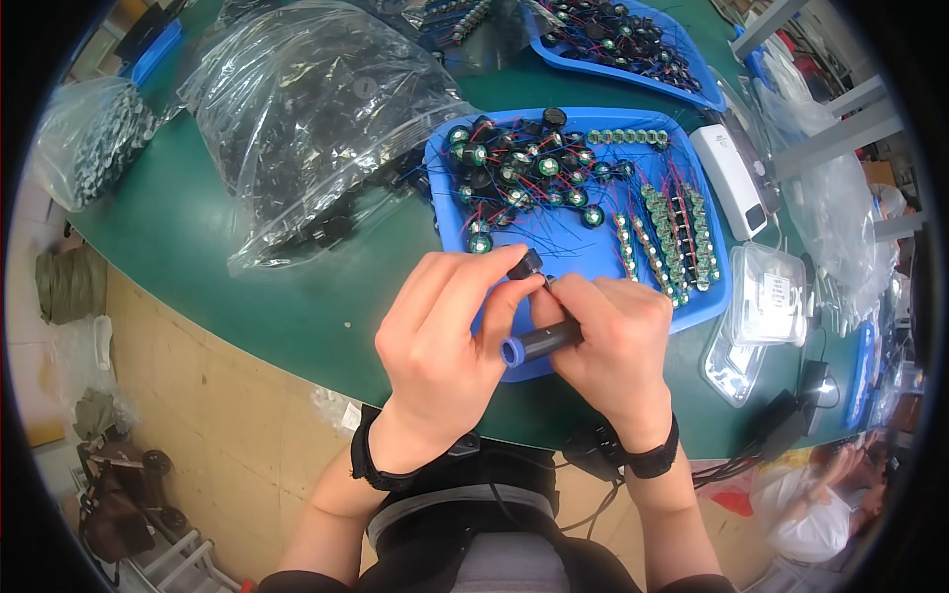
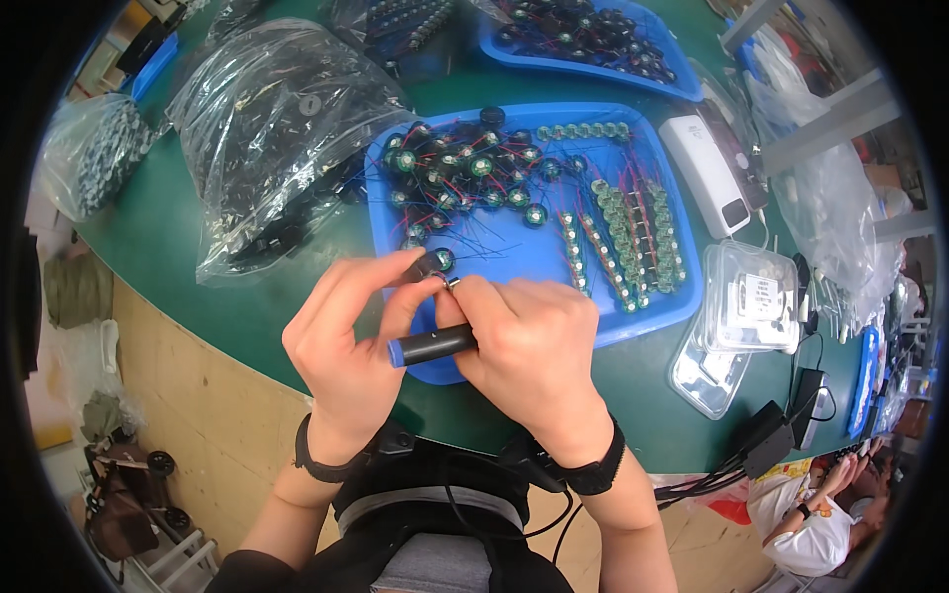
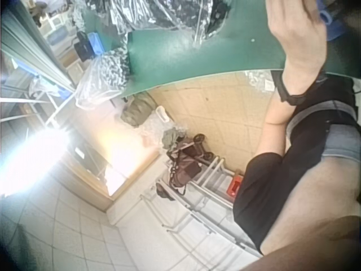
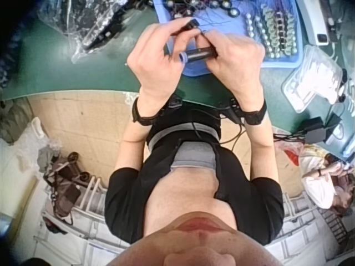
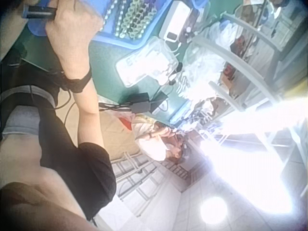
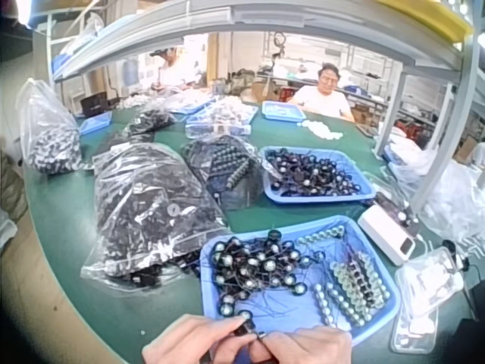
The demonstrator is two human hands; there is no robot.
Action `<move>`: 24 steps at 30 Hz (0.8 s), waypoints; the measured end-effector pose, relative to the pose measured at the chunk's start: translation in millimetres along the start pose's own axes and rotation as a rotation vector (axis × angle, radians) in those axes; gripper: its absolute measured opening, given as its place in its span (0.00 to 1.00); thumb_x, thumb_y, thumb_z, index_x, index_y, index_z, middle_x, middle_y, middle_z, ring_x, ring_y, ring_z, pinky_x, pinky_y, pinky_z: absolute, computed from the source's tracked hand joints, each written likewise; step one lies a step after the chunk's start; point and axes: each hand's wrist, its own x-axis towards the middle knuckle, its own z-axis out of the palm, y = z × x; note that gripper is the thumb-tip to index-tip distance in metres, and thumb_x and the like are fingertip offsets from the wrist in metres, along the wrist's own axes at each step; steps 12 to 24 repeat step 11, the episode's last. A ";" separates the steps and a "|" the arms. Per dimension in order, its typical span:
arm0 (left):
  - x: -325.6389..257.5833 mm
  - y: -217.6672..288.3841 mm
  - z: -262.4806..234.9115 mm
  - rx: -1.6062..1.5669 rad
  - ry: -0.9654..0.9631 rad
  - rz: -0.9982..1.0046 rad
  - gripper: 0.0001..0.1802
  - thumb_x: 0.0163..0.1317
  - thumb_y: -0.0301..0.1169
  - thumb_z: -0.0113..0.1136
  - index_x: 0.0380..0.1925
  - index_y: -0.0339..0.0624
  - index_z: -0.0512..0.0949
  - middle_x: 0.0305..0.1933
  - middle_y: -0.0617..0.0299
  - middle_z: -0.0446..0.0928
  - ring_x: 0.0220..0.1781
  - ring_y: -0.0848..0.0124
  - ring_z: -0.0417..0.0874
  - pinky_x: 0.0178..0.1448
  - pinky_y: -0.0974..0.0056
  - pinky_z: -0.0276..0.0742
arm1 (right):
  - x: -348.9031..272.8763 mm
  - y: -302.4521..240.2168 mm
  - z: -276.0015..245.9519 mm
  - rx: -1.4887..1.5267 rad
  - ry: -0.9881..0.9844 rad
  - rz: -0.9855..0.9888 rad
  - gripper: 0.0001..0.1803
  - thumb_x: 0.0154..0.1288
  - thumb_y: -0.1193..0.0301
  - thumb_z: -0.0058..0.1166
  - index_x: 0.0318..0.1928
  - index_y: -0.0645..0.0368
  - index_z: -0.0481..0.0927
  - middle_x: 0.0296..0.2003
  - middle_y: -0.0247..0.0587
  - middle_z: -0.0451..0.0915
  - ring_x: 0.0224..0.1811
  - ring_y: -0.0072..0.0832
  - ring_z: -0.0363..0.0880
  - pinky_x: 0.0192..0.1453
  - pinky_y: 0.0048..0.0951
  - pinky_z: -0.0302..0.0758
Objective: Assembling LED ring lights into black plastic housings at an industrial workbench.
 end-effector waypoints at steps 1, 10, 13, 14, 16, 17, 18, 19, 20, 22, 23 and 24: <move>-0.4 -1.5 0.3 -0.013 0.007 -0.016 0.11 0.52 0.20 0.68 0.37 0.36 0.82 0.29 0.55 0.80 0.30 0.62 0.81 0.34 0.64 0.76 | 2.0 -1.5 -0.9 0.017 0.007 0.026 0.10 0.55 0.67 0.64 0.23 0.51 0.75 0.13 0.34 0.71 0.16 0.34 0.73 0.20 0.34 0.66; -5.8 -2.0 0.6 -0.127 -0.325 -0.125 0.14 0.54 0.26 0.68 0.42 0.43 0.81 0.38 0.56 0.82 0.38 0.64 0.82 0.47 0.60 0.78 | 7.1 22.2 -20.7 -0.290 -0.096 0.349 0.18 0.54 0.68 0.64 0.48 0.45 0.84 0.35 0.39 0.81 0.30 0.39 0.82 0.33 0.35 0.77; -6.0 -1.6 0.4 -0.057 -0.482 -0.114 0.16 0.55 0.28 0.68 0.45 0.44 0.80 0.36 0.55 0.82 0.41 0.64 0.83 0.51 0.61 0.76 | 4.0 25.4 -18.1 -0.302 -0.109 0.400 0.21 0.53 0.68 0.64 0.50 0.44 0.84 0.38 0.40 0.81 0.32 0.39 0.84 0.36 0.33 0.79; -6.0 -1.6 0.4 -0.057 -0.482 -0.114 0.16 0.55 0.28 0.68 0.45 0.44 0.80 0.36 0.55 0.82 0.41 0.64 0.83 0.51 0.61 0.76 | 4.0 25.4 -18.1 -0.302 -0.109 0.400 0.21 0.53 0.68 0.64 0.50 0.44 0.84 0.38 0.40 0.81 0.32 0.39 0.84 0.36 0.33 0.79; -6.0 -1.6 0.4 -0.057 -0.482 -0.114 0.16 0.55 0.28 0.68 0.45 0.44 0.80 0.36 0.55 0.82 0.41 0.64 0.83 0.51 0.61 0.76 | 4.0 25.4 -18.1 -0.302 -0.109 0.400 0.21 0.53 0.68 0.64 0.50 0.44 0.84 0.38 0.40 0.81 0.32 0.39 0.84 0.36 0.33 0.79; -6.0 -1.6 0.4 -0.057 -0.482 -0.114 0.16 0.55 0.28 0.68 0.45 0.44 0.80 0.36 0.55 0.82 0.41 0.64 0.83 0.51 0.61 0.76 | 4.0 25.4 -18.1 -0.302 -0.109 0.400 0.21 0.53 0.68 0.64 0.50 0.44 0.84 0.38 0.40 0.81 0.32 0.39 0.84 0.36 0.33 0.79; -6.0 -1.6 0.4 -0.057 -0.482 -0.114 0.16 0.55 0.28 0.68 0.45 0.44 0.80 0.36 0.55 0.82 0.41 0.64 0.83 0.51 0.61 0.76 | 4.0 25.4 -18.1 -0.302 -0.109 0.400 0.21 0.53 0.68 0.64 0.50 0.44 0.84 0.38 0.40 0.81 0.32 0.39 0.84 0.36 0.33 0.79; -6.0 -1.6 0.4 -0.057 -0.482 -0.114 0.16 0.55 0.28 0.68 0.45 0.44 0.80 0.36 0.55 0.82 0.41 0.64 0.83 0.51 0.61 0.76 | 4.0 25.4 -18.1 -0.302 -0.109 0.400 0.21 0.53 0.68 0.64 0.50 0.44 0.84 0.38 0.40 0.81 0.32 0.39 0.84 0.36 0.33 0.79; -6.0 -1.6 0.4 -0.057 -0.482 -0.114 0.16 0.55 0.28 0.68 0.45 0.44 0.80 0.36 0.55 0.82 0.41 0.64 0.83 0.51 0.61 0.76 | 4.0 25.4 -18.1 -0.302 -0.109 0.400 0.21 0.53 0.68 0.64 0.50 0.44 0.84 0.38 0.40 0.81 0.32 0.39 0.84 0.36 0.33 0.79; -6.0 -1.6 0.4 -0.057 -0.482 -0.114 0.16 0.55 0.28 0.68 0.45 0.44 0.80 0.36 0.55 0.82 0.41 0.64 0.83 0.51 0.61 0.76 | 4.0 25.4 -18.1 -0.302 -0.109 0.400 0.21 0.53 0.68 0.64 0.50 0.44 0.84 0.38 0.40 0.81 0.32 0.39 0.84 0.36 0.33 0.79; -6.0 -1.6 0.4 -0.057 -0.482 -0.114 0.16 0.55 0.28 0.68 0.45 0.44 0.80 0.36 0.55 0.82 0.41 0.64 0.83 0.51 0.61 0.76 | 4.0 25.4 -18.1 -0.302 -0.109 0.400 0.21 0.53 0.68 0.64 0.50 0.44 0.84 0.38 0.40 0.81 0.32 0.39 0.84 0.36 0.33 0.79; -6.0 -1.6 0.4 -0.057 -0.482 -0.114 0.16 0.55 0.28 0.68 0.45 0.44 0.80 0.36 0.55 0.82 0.41 0.64 0.83 0.51 0.61 0.76 | 4.0 25.4 -18.1 -0.302 -0.109 0.400 0.21 0.53 0.68 0.64 0.50 0.44 0.84 0.38 0.40 0.81 0.32 0.39 0.84 0.36 0.33 0.79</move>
